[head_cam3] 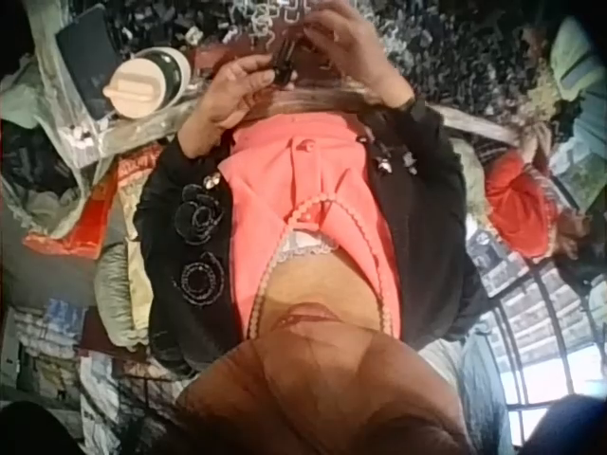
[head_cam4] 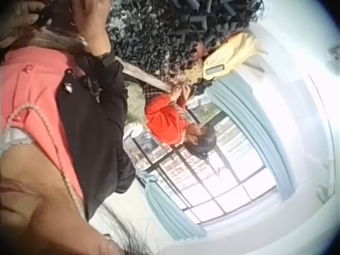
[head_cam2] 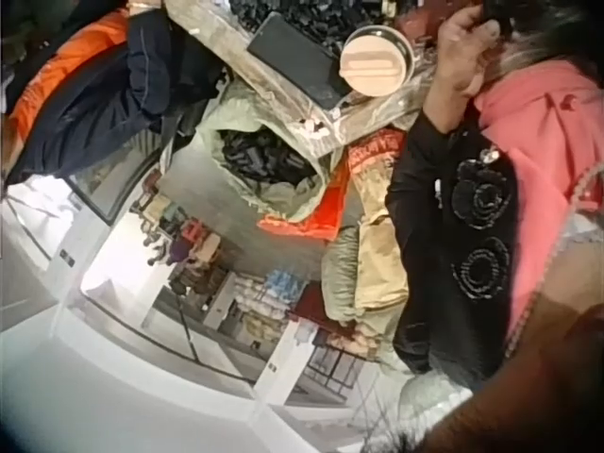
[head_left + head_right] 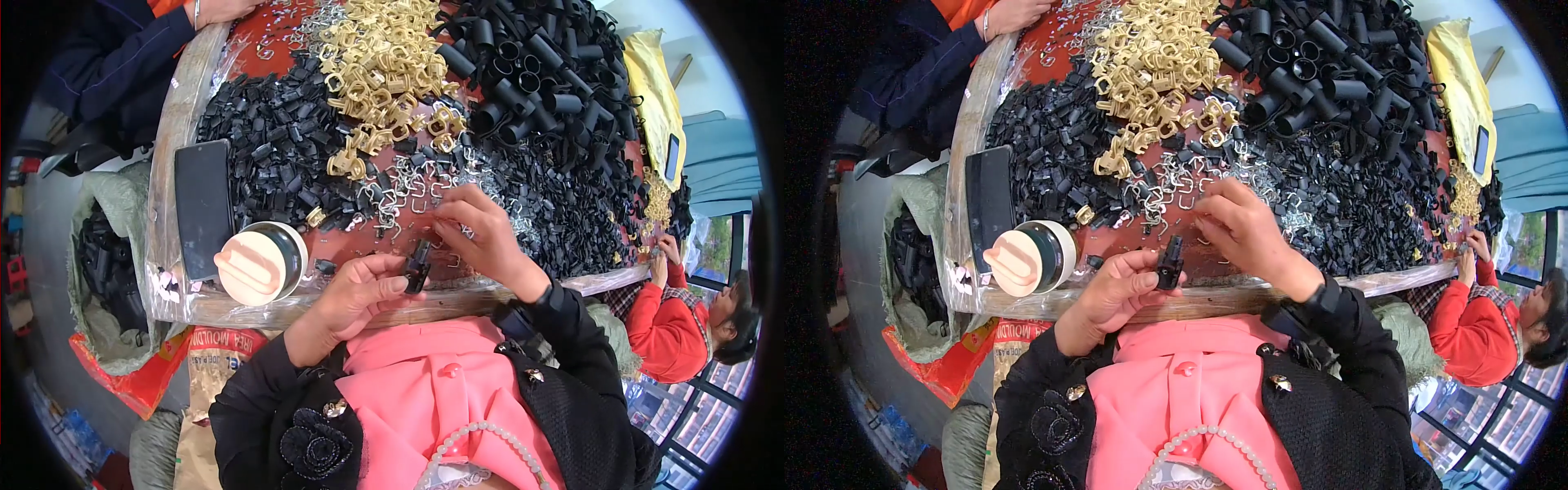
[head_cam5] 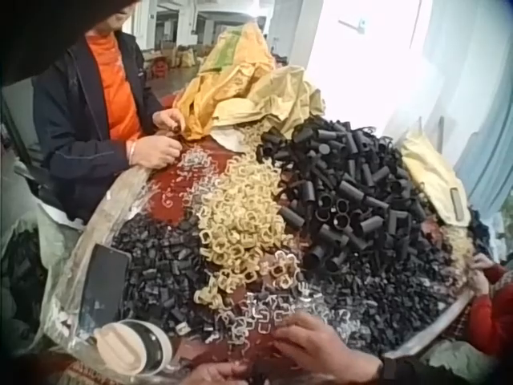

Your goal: The person assembles components by hand, picking up a black plastic part and inserting a small metal clip into it. They then pick up a larger black cylindrical housing, slide the assembled part inside, and press them together before setting the finished unit down.

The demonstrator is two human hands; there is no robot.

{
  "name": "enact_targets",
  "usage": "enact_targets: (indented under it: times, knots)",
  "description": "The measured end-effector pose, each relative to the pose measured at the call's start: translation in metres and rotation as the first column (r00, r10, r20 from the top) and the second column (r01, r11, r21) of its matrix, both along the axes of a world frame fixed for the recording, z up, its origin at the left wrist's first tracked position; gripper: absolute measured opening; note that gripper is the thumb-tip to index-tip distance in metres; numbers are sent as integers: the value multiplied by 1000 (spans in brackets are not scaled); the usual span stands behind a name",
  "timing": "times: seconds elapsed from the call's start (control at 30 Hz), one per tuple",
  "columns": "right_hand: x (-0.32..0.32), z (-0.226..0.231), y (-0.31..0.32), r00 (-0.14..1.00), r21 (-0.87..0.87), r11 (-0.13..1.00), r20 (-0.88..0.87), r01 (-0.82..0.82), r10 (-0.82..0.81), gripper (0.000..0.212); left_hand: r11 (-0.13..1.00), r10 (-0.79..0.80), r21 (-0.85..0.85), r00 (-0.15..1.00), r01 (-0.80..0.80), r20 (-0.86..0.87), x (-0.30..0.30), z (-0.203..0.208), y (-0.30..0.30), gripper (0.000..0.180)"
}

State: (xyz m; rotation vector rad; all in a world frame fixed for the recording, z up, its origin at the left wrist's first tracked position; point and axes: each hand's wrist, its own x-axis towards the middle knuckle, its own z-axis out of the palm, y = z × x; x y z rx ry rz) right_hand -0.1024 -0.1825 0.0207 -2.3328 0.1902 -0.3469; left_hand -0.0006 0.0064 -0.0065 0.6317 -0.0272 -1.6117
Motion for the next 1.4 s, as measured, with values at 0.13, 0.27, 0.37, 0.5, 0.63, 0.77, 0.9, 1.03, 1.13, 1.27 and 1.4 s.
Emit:
enact_targets:
  times: [0.13, 0.27, 0.37, 0.5, 0.63, 0.77, 0.9, 1.03, 1.13, 1.27, 1.4]
  knots:
    - [14, -22, 0, 998, -345, 937, -23, -57, 53, 13, 1000, 9, -17, 999, -9, 41, 1, 1, 8, 33]
    - [15, -31, 4, 992, -532, 842, -126, -92, 29, 13, 999, 36, -18, 998, -36, 43, -2, 2, 8, 32]
    - [14, -30, 6, 986, -587, 800, -162, -123, 33, 16, 996, 86, -20, 995, -85, 48, -5, 2, 9, 32]
    - [18, -27, 8, 1000, -472, 882, -11, 17, -25, 16, 994, 111, -26, 992, -109, 55, -6, 3, 7, 32]
    - [31, -26, -2, 994, -468, 879, 99, 91, -50, 15, 992, 119, -39, 991, -117, 60, -4, 0, 4, 32]
    - [36, -28, -7, 1000, -527, 850, -10, 4, -11, 14, 989, 148, -22, 988, -147, 48, -7, 0, 3, 31]
    - [35, -37, -9, 999, -516, 855, -50, -40, 16, 12, 973, 221, -70, 975, -219, 26, -10, -7, 0, 30]
    - [38, -27, 0, 996, -442, 893, 30, 88, -83, 12, 980, 192, -66, 981, -190, 31, -9, -13, 0, 30]
    - [40, -23, -2, 999, -468, 882, 10, 42, -42, 13, 982, 177, -71, 984, -177, -17, -10, -19, 0, 30]
    - [40, -27, -6, 999, -475, 880, -46, -5, -19, 13, 981, 183, -65, 982, -185, -42, -13, -18, -1, 28]
    - [36, -29, -9, 999, -442, 897, -41, -21, 3, 12, 978, 192, -75, 981, -194, -41, -10, -19, -5, 27]
